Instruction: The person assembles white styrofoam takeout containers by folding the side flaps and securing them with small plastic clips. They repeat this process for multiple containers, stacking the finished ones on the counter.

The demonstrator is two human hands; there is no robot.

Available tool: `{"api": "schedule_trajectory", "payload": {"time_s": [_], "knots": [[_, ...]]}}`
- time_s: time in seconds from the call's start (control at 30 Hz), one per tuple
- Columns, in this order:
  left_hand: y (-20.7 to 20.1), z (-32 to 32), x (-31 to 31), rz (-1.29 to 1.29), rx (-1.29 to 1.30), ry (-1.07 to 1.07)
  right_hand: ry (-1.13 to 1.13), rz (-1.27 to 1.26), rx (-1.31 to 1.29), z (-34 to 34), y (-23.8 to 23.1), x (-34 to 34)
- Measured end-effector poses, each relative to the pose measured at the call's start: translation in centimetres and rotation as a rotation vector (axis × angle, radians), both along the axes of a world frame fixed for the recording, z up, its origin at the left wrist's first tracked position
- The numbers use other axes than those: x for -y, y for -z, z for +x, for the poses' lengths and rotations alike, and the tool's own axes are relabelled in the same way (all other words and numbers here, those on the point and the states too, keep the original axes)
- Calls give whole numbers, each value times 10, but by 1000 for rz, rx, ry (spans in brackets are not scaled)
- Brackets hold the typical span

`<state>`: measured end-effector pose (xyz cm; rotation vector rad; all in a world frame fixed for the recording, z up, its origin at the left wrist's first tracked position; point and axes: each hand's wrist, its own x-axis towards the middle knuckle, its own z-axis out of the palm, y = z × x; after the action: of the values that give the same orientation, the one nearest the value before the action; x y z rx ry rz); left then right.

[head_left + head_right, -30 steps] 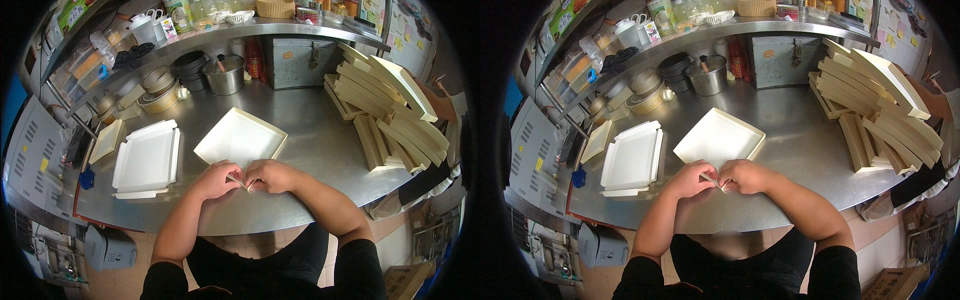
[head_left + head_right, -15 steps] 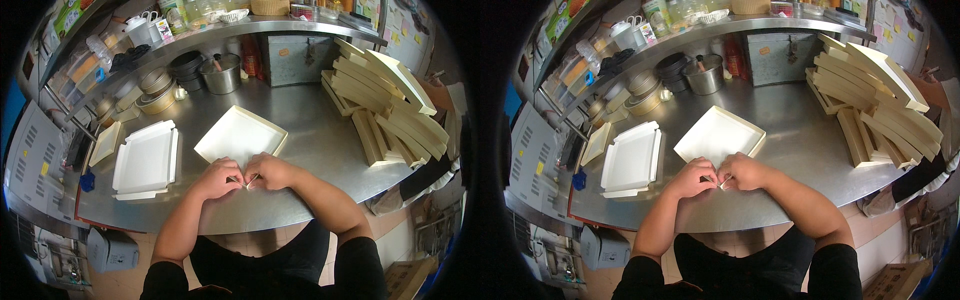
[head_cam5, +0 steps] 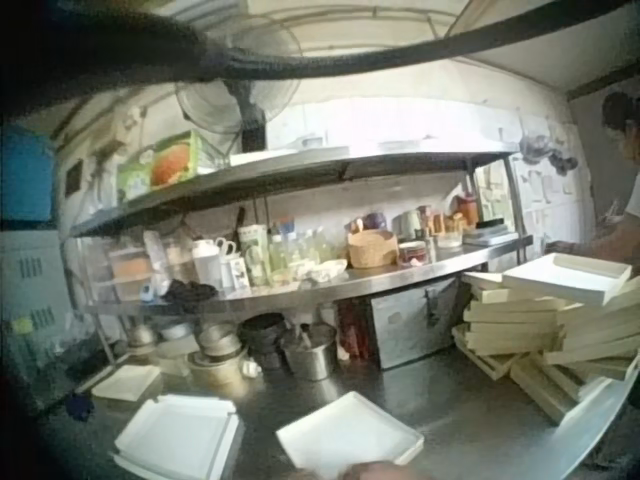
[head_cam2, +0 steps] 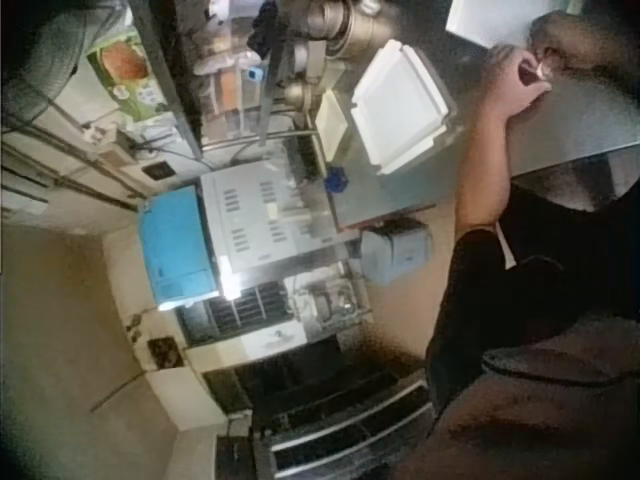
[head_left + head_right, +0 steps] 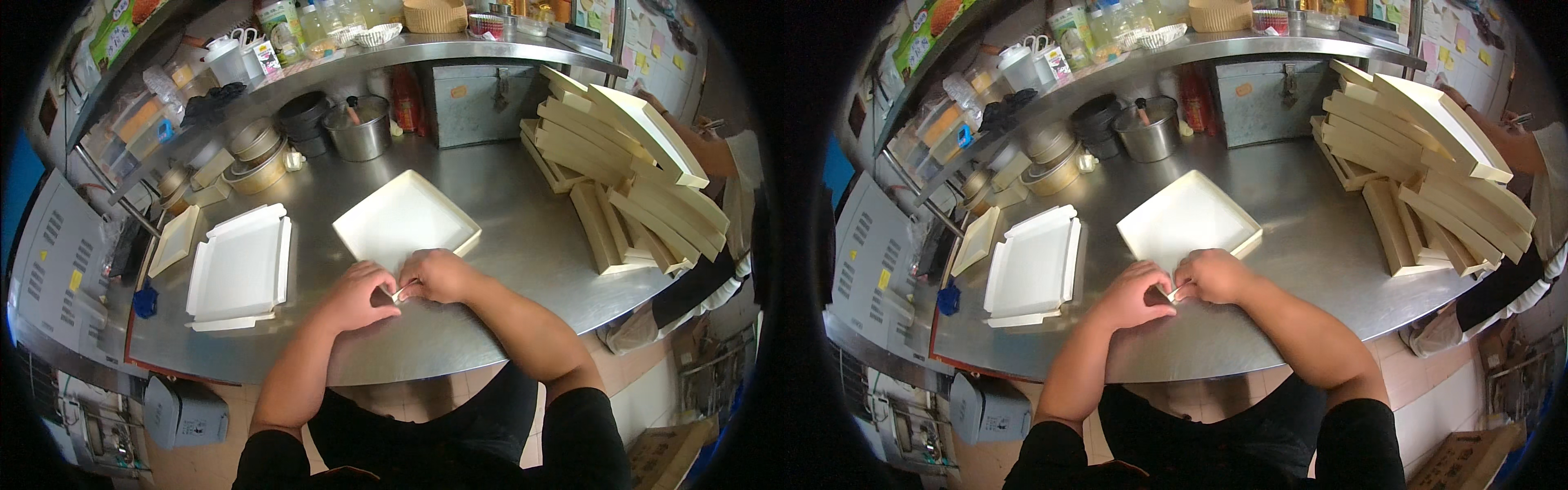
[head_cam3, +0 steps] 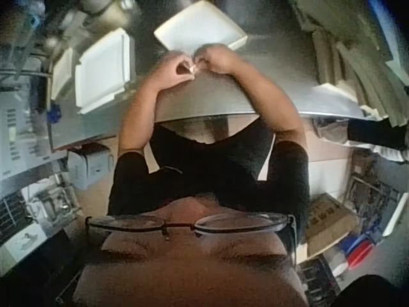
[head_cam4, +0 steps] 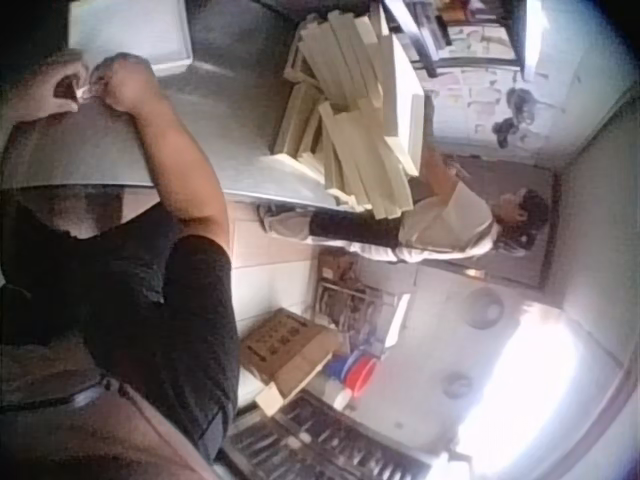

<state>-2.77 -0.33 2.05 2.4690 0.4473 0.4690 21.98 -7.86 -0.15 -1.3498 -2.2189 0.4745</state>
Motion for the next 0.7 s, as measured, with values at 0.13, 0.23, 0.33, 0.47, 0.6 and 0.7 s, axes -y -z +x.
{"api": "schedule_trajectory", "payload": {"time_s": [0.13, 0.23, 0.33, 0.47, 0.6, 0.7], "knots": [[17, 14, 8, 489, 19, -187, 7, 34, 4, 15, 4, -4], [36, 26, 11, 457, 18, -242, 22, 273, -69, 14, -4, 1], [25, 18, 4, 427, 92, -311, 124, 619, -233, 7, -27, 14], [-27, -38, -11, 584, 204, -494, 134, 777, -302, -1, -29, 17], [-61, -157, -61, 682, 151, -773, 170, 594, -241, -4, -13, 9], [-73, -249, -116, 779, 31, -982, 236, 428, -140, -3, 3, 2]]}}
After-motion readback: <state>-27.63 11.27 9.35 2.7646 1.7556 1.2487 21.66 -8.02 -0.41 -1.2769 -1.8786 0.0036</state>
